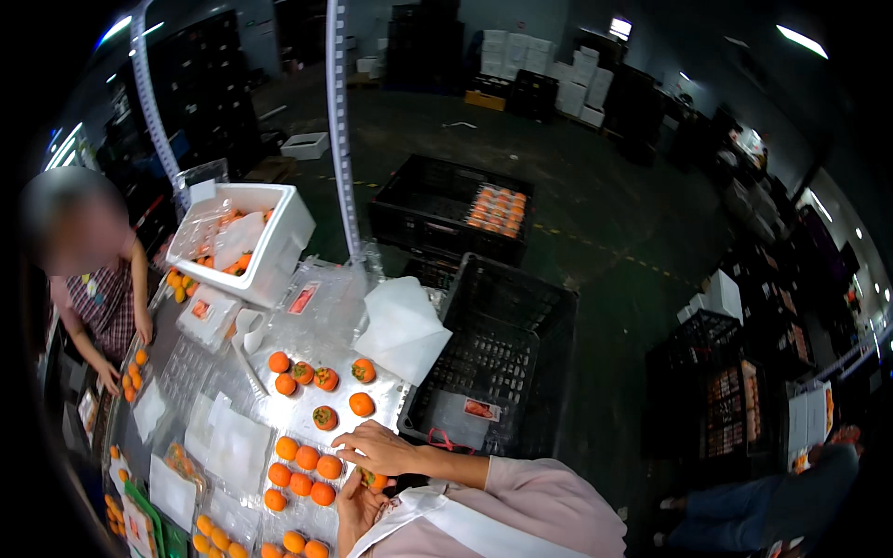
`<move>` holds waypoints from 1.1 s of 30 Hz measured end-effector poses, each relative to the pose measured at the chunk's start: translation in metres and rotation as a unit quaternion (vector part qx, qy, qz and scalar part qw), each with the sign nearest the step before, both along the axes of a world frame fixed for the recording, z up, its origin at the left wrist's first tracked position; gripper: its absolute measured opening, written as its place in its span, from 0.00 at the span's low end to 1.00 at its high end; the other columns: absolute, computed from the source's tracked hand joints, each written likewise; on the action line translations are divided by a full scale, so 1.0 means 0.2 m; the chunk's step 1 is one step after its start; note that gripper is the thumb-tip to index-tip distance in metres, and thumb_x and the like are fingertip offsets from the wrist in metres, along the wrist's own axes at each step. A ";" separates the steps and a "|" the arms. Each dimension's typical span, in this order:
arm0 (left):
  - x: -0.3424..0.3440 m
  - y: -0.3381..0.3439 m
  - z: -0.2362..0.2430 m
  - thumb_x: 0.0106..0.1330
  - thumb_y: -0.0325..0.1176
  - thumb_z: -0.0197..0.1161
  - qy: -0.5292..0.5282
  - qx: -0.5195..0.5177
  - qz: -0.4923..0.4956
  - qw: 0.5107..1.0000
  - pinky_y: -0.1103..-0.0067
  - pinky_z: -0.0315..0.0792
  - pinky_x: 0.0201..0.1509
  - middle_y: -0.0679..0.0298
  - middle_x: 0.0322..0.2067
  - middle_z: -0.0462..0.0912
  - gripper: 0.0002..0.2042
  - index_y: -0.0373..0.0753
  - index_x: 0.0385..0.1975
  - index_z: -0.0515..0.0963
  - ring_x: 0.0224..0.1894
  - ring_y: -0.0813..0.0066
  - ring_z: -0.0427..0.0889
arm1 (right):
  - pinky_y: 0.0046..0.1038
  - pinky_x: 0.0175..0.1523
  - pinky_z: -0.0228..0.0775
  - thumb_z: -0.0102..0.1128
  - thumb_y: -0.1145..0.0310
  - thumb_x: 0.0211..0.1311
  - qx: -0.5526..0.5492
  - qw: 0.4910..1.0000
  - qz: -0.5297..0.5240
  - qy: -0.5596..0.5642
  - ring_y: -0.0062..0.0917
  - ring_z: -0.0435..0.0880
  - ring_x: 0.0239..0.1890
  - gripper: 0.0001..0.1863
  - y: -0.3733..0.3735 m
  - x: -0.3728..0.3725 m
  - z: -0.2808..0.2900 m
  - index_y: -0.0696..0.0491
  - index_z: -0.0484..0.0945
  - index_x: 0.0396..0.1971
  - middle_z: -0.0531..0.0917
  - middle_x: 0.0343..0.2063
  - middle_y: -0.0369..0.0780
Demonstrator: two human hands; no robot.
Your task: The person picks persimmons from a table, rotates them to inspect the surface, and places them into clear plastic trays. They repeat this process with multiple fruits, arranging them in rows while coworkers also sort fruit nearby.
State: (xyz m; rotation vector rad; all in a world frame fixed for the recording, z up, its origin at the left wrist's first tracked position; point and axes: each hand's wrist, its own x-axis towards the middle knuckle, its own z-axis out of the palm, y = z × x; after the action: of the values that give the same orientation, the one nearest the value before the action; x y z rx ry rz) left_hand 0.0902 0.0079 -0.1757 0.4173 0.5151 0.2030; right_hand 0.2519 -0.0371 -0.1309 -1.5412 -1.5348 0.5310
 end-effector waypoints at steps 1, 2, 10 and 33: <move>0.00 0.00 0.01 0.69 0.41 0.45 -0.005 0.025 0.009 1.000 0.77 0.78 0.21 0.48 0.42 0.77 0.21 0.31 0.54 0.62 0.35 0.57 0.82 | 0.33 0.47 0.61 0.50 0.60 0.64 -0.005 1.000 0.011 -0.010 0.33 0.74 0.33 0.14 0.00 0.00 0.02 0.52 0.75 0.43 0.77 0.23 0.40; 0.00 0.01 0.02 0.67 0.40 0.51 -0.013 0.053 -0.008 0.998 0.81 0.77 0.21 0.54 0.41 0.78 0.20 0.36 0.54 0.63 0.34 0.63 0.82 | 0.33 0.46 0.62 0.50 0.59 0.63 0.012 1.000 0.024 -0.003 0.33 0.74 0.32 0.15 0.01 -0.03 0.02 0.53 0.75 0.43 0.76 0.23 0.41; -0.02 -0.03 -0.01 0.66 0.50 0.49 0.005 0.002 0.102 0.995 0.83 0.76 0.20 0.58 0.40 0.78 0.23 0.41 0.54 0.64 0.33 0.69 0.82 | 0.33 0.53 0.60 0.54 0.63 0.61 0.113 0.987 0.109 -0.014 0.32 0.75 0.45 0.13 0.08 -0.23 0.07 0.55 0.75 0.40 0.79 0.37 0.39; -0.05 -0.05 0.13 0.66 0.64 0.37 0.059 -0.010 0.258 0.964 0.76 0.79 0.30 0.60 0.47 0.74 0.31 0.44 0.57 0.62 0.40 0.69 0.80 | 0.38 0.59 0.57 0.55 0.58 0.58 -0.009 0.985 0.169 -0.020 0.39 0.71 0.52 0.25 0.08 -0.27 0.05 0.53 0.67 0.54 0.75 0.48 0.46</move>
State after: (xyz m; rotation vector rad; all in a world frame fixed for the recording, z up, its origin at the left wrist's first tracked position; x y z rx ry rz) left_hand 0.0807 -0.0025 -0.1494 0.2678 0.7376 0.6787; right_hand 0.1985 -0.0209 -0.1218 -1.3175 -1.8401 0.7091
